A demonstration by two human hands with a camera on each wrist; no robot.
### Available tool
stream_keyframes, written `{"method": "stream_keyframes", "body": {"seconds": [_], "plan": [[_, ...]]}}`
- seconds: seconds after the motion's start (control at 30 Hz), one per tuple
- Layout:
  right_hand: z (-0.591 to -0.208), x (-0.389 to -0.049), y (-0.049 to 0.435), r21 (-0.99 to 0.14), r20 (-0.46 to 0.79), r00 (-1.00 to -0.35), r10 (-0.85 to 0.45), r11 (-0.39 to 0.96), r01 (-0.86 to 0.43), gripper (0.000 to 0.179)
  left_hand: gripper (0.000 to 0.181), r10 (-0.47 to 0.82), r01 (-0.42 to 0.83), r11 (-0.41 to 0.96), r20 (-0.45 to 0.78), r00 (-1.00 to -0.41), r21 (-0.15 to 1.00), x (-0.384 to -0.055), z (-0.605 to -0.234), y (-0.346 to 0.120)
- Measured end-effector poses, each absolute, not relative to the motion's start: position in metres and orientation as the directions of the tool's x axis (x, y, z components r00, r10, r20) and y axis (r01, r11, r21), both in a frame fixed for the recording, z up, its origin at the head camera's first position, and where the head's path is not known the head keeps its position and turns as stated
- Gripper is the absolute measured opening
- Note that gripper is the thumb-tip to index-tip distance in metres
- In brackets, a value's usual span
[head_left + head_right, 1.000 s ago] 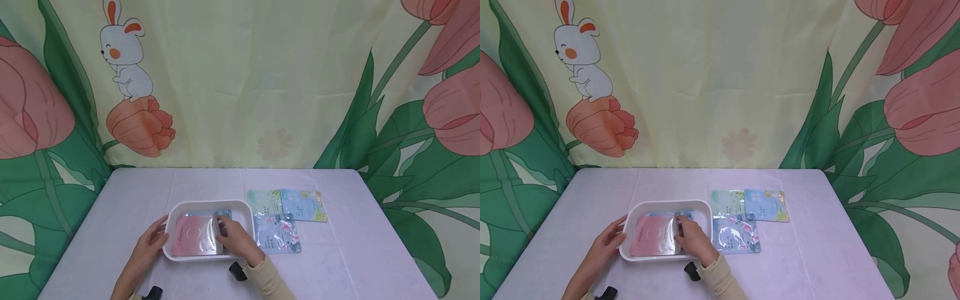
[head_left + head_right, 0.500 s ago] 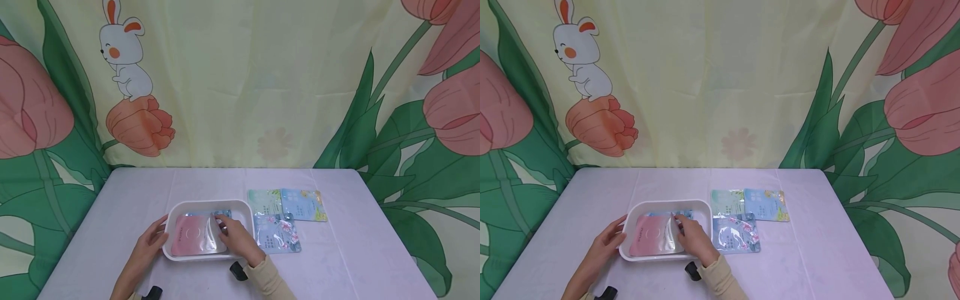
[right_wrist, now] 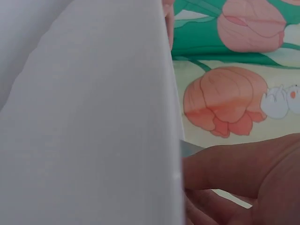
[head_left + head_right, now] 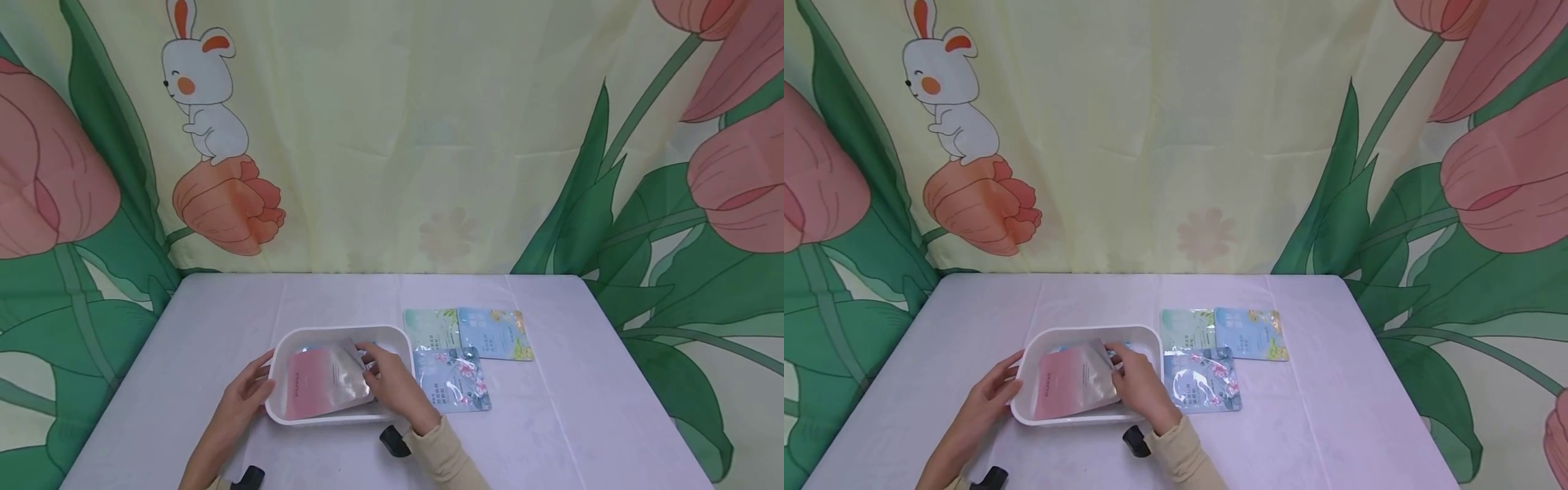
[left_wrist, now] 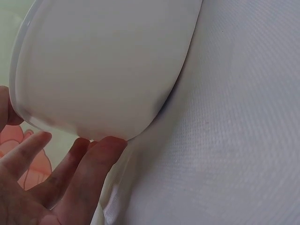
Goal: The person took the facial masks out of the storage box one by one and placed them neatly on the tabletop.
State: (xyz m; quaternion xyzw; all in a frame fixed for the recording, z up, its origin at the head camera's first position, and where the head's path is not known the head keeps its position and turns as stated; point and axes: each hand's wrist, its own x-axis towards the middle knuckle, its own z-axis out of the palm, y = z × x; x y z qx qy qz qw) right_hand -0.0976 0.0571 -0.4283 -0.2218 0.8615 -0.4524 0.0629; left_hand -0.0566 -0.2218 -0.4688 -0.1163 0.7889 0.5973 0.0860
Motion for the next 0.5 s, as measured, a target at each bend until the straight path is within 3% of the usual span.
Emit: {"method": "stream_keyframes", "body": {"seconds": [0.5], "plan": [[-0.418,-0.097,0.07,-0.818,0.136,-0.871,-0.472,0.442,-0.368,0.046,0.062,-0.082,-0.265,0.267,-0.252,-0.964,0.926,-0.056,-0.468,-0.222]]}}
